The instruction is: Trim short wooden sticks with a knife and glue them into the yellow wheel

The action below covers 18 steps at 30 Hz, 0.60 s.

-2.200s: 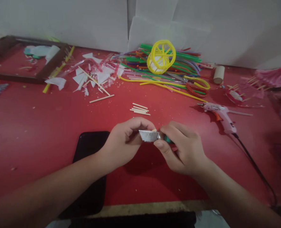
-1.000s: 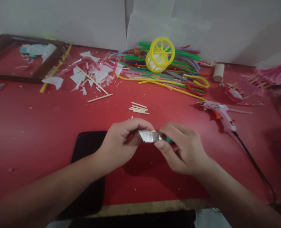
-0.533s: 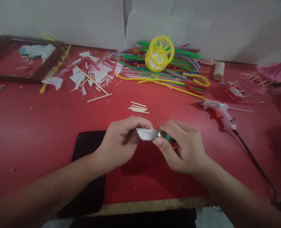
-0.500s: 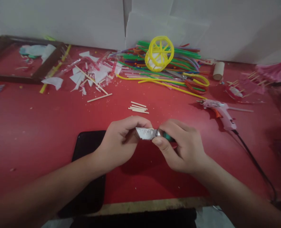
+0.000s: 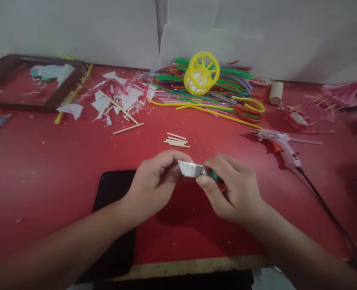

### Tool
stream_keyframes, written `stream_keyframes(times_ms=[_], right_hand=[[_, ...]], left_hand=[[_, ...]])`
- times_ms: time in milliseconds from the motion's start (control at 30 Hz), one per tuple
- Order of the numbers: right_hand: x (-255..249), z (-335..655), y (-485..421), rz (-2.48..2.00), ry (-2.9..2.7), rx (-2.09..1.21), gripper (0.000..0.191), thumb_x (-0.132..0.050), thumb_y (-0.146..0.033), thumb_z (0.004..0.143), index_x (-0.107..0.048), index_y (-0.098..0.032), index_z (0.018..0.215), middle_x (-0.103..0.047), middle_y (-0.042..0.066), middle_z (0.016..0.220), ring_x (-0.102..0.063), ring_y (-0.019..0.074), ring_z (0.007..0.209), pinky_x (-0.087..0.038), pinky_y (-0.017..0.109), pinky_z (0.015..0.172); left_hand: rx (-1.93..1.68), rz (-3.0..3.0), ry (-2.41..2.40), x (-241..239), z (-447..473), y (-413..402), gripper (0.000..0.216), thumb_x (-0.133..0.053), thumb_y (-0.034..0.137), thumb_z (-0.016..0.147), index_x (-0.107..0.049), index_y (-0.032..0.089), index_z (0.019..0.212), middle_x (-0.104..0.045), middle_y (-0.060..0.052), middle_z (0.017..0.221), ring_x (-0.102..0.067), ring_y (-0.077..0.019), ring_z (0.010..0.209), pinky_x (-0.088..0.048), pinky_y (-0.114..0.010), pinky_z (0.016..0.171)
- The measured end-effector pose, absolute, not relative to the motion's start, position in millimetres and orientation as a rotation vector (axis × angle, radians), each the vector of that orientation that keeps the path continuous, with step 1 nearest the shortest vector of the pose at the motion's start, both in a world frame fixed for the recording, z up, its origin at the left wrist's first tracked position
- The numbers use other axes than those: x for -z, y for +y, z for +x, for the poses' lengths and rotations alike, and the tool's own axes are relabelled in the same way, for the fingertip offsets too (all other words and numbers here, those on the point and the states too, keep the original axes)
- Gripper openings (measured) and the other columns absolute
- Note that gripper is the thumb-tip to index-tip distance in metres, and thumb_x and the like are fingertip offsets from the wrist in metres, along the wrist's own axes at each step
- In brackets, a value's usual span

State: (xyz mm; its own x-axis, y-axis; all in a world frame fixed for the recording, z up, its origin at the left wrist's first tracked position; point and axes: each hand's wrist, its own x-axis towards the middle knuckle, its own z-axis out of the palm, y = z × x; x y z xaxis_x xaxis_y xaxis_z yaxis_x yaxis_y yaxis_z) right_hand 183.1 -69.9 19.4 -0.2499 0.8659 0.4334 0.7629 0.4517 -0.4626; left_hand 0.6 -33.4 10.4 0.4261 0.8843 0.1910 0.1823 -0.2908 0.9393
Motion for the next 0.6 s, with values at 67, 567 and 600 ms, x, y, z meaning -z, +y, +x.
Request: stream_keyframes(times_ms=[67, 567, 600], right_hand=[[-18.8, 181.5, -71.7, -1.349, -2.092, -0.204, 0.033, -0.045, -0.042, 0.095, -0.054, -0.018, 0.074, -0.053, 0.000, 0.065, -0.046, 0.0114, 0.058, -0.034, 0.026, 0.055], [-20.6, 181.7, -71.9, -1.339, -2.095, -0.216, 0.034, -0.045, -0.043, 0.095, -0.053, -0.018, 0.072, -0.053, 0.001, 0.065, -0.045, 0.0107, 0.057, -0.034, 0.026, 0.055], [-20.7, 181.9, -72.1, -1.335, -2.096, -0.224, 0.034, -0.046, -0.042, 0.095, -0.052, -0.018, 0.072, -0.052, 0.000, 0.064, -0.044, 0.0105, 0.057, -0.033, 0.026, 0.055]], left_hand=[[-0.944, 1.728, 0.900, -9.0, 0.2, -33.4, 0.021, -0.052, 0.003, 0.082, -0.063, 0.019, 0.092, -0.070, 0.000, 0.084, -0.064, -0.0113, 0.074, -0.051, -0.021, 0.067], [-0.939, 1.749, 0.874, -10.1, -1.0, -34.1, 0.031, -0.047, -0.002, 0.077, -0.063, 0.020, 0.090, -0.071, 0.001, 0.085, -0.064, -0.0112, 0.075, -0.049, -0.021, 0.068], [-0.930, 1.748, 0.871, -10.2, -1.2, -34.2, 0.031, -0.047, -0.002, 0.077, -0.063, 0.020, 0.091, -0.071, 0.001, 0.085, -0.064, -0.0114, 0.075, -0.049, -0.021, 0.068]])
